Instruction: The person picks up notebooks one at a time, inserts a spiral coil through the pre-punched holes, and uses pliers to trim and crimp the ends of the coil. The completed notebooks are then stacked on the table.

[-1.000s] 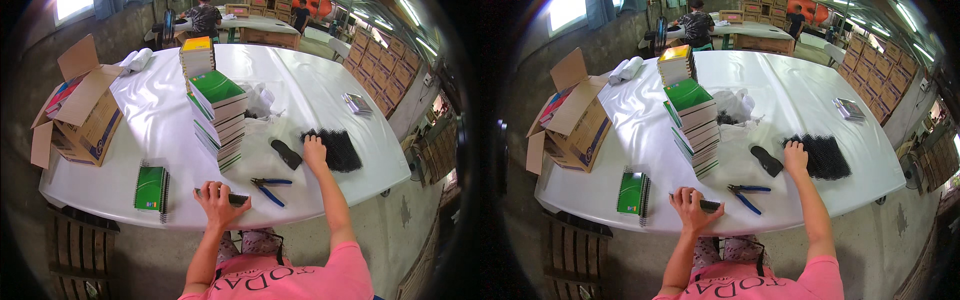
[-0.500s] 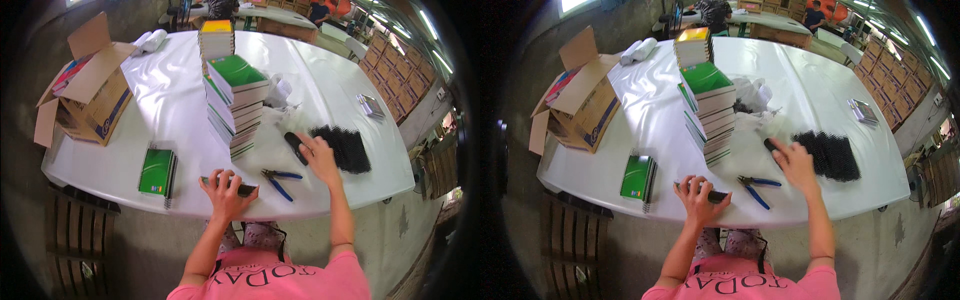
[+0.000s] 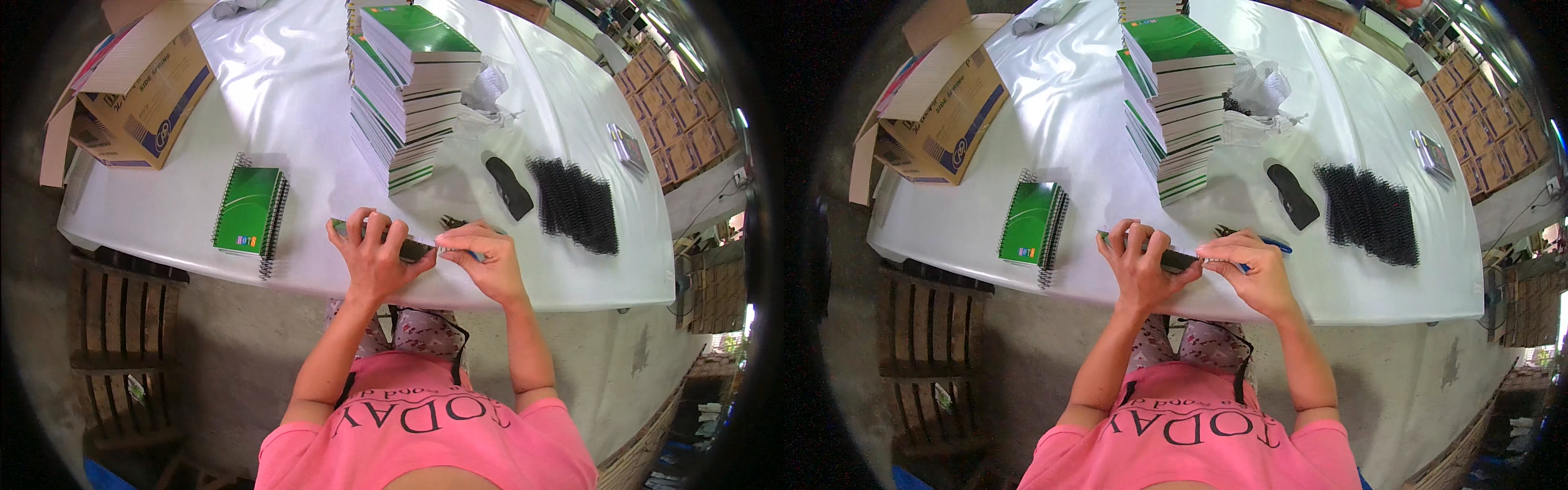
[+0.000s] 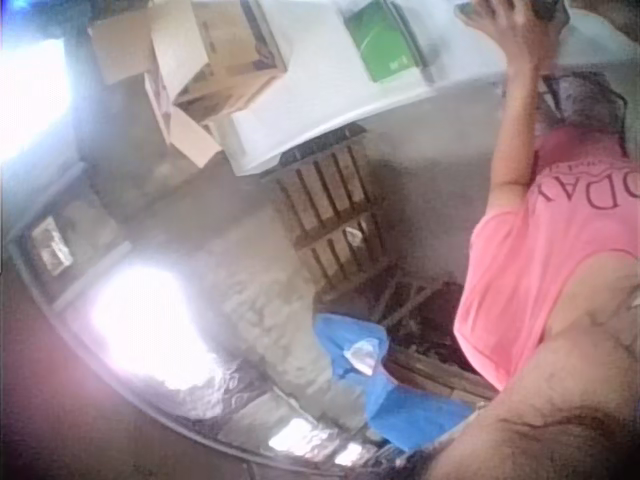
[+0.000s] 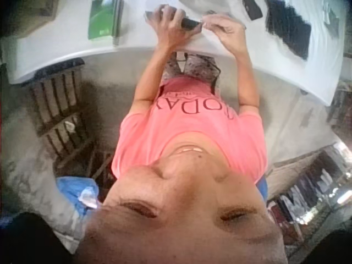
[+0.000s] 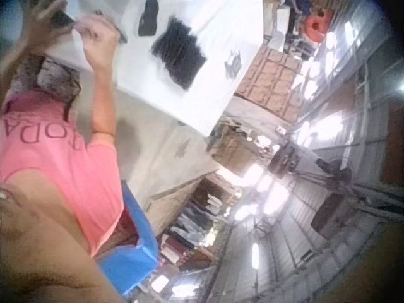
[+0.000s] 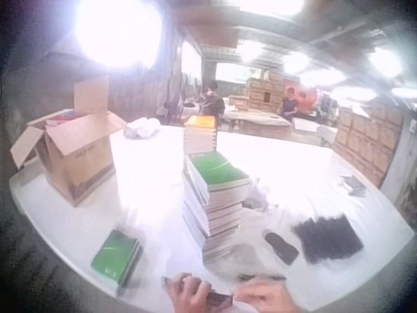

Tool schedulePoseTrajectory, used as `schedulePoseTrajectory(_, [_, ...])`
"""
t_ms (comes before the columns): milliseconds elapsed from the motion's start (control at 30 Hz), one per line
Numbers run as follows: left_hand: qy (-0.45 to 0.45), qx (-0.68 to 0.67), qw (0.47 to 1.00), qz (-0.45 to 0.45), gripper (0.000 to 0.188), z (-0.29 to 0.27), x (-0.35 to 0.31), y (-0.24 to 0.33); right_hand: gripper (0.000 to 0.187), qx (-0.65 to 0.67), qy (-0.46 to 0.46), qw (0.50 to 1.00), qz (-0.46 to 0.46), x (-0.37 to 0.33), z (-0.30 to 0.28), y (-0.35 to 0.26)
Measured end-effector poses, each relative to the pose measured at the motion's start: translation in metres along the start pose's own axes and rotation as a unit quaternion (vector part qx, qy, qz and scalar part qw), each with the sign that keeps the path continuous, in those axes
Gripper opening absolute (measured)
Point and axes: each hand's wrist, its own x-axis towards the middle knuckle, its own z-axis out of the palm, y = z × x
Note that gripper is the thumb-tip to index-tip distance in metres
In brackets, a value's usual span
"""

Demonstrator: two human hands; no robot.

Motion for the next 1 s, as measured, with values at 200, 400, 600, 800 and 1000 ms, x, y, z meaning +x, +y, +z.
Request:
schedulePoseTrajectory(200, [-0.008, 0.011, 1.000, 0.004, 0.048, 0.000, -0.002, -0.002, 0.041, -0.030, -0.120, 0.985, 0.122, 0.002, -0.006, -0.001])
schedulePoseTrajectory(400, [-0.042, 0.022, 0.999, 0.014, 0.047, -0.007, -0.010, -0.010, 0.051, -0.136, -0.090, 0.984, 0.076, 0.002, -0.009, -0.020])
schedulePoseTrajectory(600, [-0.048, 0.005, 0.998, 0.038, 0.049, -0.010, -0.007, -0.014, 0.023, -0.077, -0.125, 0.985, 0.086, 0.001, -0.009, -0.009])
schedulePoseTrajectory(800, [-0.045, -0.027, 0.998, 0.039, 0.046, -0.017, -0.004, -0.016, 0.040, -0.297, -0.017, 0.947, 0.121, 0.029, -0.040, 0.030])
schedulePoseTrajectory(1000, [-0.035, -0.052, 0.997, 0.049, 0.046, -0.015, -0.002, -0.015, 0.048, -0.553, 0.080, 0.808, 0.184, 0.017, -0.078, 0.111])
